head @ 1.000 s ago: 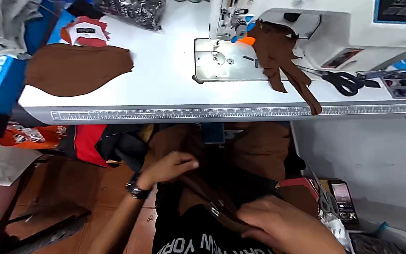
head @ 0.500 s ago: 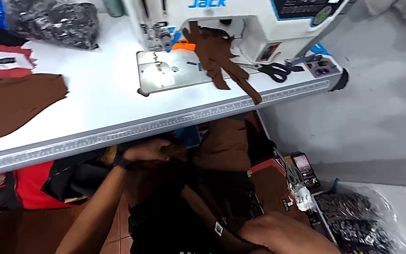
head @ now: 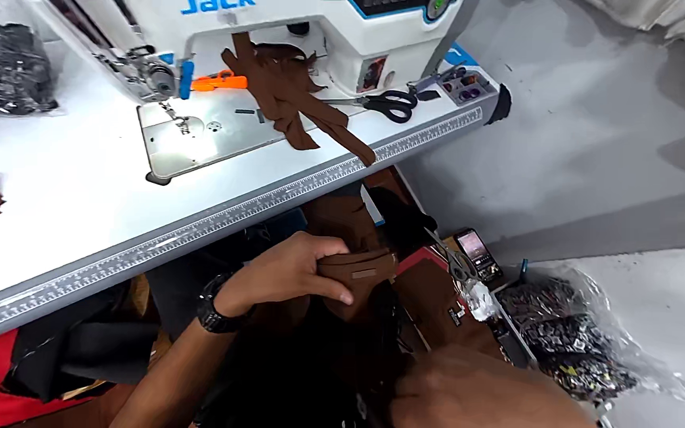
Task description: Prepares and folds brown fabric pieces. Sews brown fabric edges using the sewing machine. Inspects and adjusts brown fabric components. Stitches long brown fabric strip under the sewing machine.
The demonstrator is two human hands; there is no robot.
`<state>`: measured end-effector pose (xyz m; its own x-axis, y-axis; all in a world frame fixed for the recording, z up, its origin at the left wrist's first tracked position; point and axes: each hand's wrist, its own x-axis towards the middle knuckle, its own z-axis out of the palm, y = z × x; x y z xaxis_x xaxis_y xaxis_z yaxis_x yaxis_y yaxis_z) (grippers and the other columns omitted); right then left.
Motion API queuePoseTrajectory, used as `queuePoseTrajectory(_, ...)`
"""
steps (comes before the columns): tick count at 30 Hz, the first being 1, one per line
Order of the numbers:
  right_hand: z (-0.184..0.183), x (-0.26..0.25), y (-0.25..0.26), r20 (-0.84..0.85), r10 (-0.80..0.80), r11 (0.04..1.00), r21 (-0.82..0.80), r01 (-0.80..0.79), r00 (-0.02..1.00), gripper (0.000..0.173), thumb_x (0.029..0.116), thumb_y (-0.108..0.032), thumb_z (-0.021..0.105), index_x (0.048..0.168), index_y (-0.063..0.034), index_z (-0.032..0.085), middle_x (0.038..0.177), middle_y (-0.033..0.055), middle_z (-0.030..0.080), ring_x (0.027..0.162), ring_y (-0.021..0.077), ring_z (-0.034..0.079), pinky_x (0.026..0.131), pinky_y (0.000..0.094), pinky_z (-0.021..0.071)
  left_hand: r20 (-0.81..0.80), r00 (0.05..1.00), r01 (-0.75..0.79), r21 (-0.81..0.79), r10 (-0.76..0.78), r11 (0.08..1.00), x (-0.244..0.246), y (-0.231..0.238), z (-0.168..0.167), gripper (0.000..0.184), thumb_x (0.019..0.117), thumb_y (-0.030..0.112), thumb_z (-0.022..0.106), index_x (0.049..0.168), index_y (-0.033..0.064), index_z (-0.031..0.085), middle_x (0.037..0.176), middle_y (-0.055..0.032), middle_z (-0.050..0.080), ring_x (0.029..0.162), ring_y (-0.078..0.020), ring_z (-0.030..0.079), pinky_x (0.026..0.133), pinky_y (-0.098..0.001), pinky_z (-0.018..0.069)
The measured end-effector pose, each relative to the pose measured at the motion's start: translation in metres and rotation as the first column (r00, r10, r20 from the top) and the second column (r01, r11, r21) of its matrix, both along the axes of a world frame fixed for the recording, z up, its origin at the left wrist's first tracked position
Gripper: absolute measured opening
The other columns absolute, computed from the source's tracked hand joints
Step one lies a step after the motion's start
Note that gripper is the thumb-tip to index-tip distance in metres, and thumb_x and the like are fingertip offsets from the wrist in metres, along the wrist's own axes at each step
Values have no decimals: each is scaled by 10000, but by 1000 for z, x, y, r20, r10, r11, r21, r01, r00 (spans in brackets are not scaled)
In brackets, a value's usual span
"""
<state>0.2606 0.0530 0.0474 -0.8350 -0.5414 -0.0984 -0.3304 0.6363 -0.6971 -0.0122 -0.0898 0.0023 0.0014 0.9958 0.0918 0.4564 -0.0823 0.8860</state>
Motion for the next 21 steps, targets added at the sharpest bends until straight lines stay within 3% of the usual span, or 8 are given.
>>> queuePoseTrajectory(3,13,-13,-4,-131,-64,994,83,76,989,152,989,-184,598,850,-168,657,935,51,618,862,254,628,609,404,538,-220,975,16,103,7,994,24,13,-1,249,890,381,774,922,141,715,754,84,660,661,-22,616,596,-255,555)
queuePoseTrajectory(6,23,-9,9,-302,-326,897,199,394,896,162,979,-270,585,863,-259,697,1288,-26,610,1255,233,534,941,433,524,-340,940,86,203,-13,975,42,8,4,223,955,354,699,902,138,716,783,61,663,688,-54,636,597,-281,555)
queuePoseTrajectory(9,3,-17,15,-288,-357,847,300,438,888,96,929,-313,658,879,-294,737,1611,-47,417,1554,301,247,1198,662,257,-455,889,76,258,52,963,60,2,10,249,1002,344,625,895,131,700,731,36,635,644,-92,626,542,-284,509)
queuePoseTrajectory(11,-14,-23,19,-270,-327,867,295,401,906,119,947,-296,650,917,-273,763,1511,-33,527,1487,247,384,1194,602,332,-523,849,69,245,72,967,67,1,11,254,1008,339,603,895,128,688,707,30,607,618,-109,616,510,-291,491)
queuePoseTrajectory(12,-20,-23,22,-273,-297,893,262,367,915,127,956,-275,634,892,-238,738,1293,-7,631,1308,217,544,1102,522,456,-542,838,65,216,64,974,67,-1,9,246,994,353,617,929,129,697,719,25,621,625,-121,631,516,-306,507)
queuePoseTrajectory(14,-21,-15,28,-216,-214,944,203,259,952,126,962,-221,626,863,-172,686,996,41,638,984,217,632,894,440,537,-487,873,85,130,-11,988,58,-12,0,286,936,407,690,1003,129,695,736,14,662,650,-146,669,549,-361,553)
queuePoseTrajectory(16,-14,2,38,-179,-186,949,221,224,966,114,950,-207,628,851,-168,668,962,42,630,922,217,639,834,427,545,-367,926,120,64,-89,991,33,-31,-19,355,901,476,713,953,126,688,705,9,646,646,-140,655,576,-377,562)
queuePoseTrajectory(21,-6,36,99,-101,-291,939,161,304,951,204,967,-336,593,830,-221,693,965,-16,662,918,145,645,762,389,560,141,986,92,-47,-84,995,-45,-72,-58,318,911,458,728,886,141,723,735,98,666,667,37,604,593,-164,508)
